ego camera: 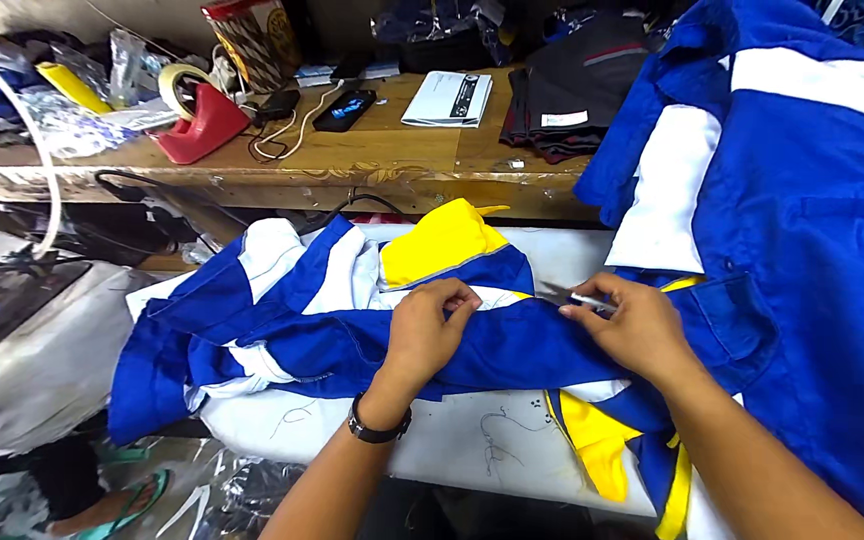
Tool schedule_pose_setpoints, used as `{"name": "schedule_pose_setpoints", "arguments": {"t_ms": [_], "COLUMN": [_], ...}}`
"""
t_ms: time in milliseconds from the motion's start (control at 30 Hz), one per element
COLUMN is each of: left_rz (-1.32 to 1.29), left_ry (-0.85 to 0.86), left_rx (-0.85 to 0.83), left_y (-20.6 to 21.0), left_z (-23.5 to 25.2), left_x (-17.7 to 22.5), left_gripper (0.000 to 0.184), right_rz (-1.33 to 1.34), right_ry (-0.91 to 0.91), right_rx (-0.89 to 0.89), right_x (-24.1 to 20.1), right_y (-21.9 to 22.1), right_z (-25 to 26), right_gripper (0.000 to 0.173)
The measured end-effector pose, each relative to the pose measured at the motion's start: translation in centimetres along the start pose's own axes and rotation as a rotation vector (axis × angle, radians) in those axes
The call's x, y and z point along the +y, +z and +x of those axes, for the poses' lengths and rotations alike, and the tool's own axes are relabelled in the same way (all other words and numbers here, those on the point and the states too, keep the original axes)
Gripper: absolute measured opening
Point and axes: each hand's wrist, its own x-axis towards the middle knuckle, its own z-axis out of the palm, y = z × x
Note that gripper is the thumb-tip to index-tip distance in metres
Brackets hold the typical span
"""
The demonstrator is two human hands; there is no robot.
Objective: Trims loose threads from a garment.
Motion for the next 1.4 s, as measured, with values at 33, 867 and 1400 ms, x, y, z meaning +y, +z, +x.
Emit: {"name": "schedule_pose_setpoints", "arguments": {"t_ms": [33, 867, 1400], "left_rz": [-0.064, -0.206, 0.285], "left_ry": [-0.040, -0.177, 0.036], "left_rx": [0.043, 0.136, -0.039], "left_y": [-0.3, -1.6, -2.1], "left_z": [-0.3, -2.2, -3.2], "left_x": [-0.4, -2.8, -5.0], "left_gripper": [0.008, 0.007, 0.010], "right_rz": [-0.036, -0.042, -0.050], "right_ry": [-0.009, -0.171, -0.175], "right_rx": [0.068, -0.258, -0.327], "right_x": [-0.4, -6.4, -6.8], "right_y": [-0.4, 4.6, 5.8], "right_z": [-0.2, 1.1, 0.3], "right_gripper": [0.022, 0.015, 0.020]}}
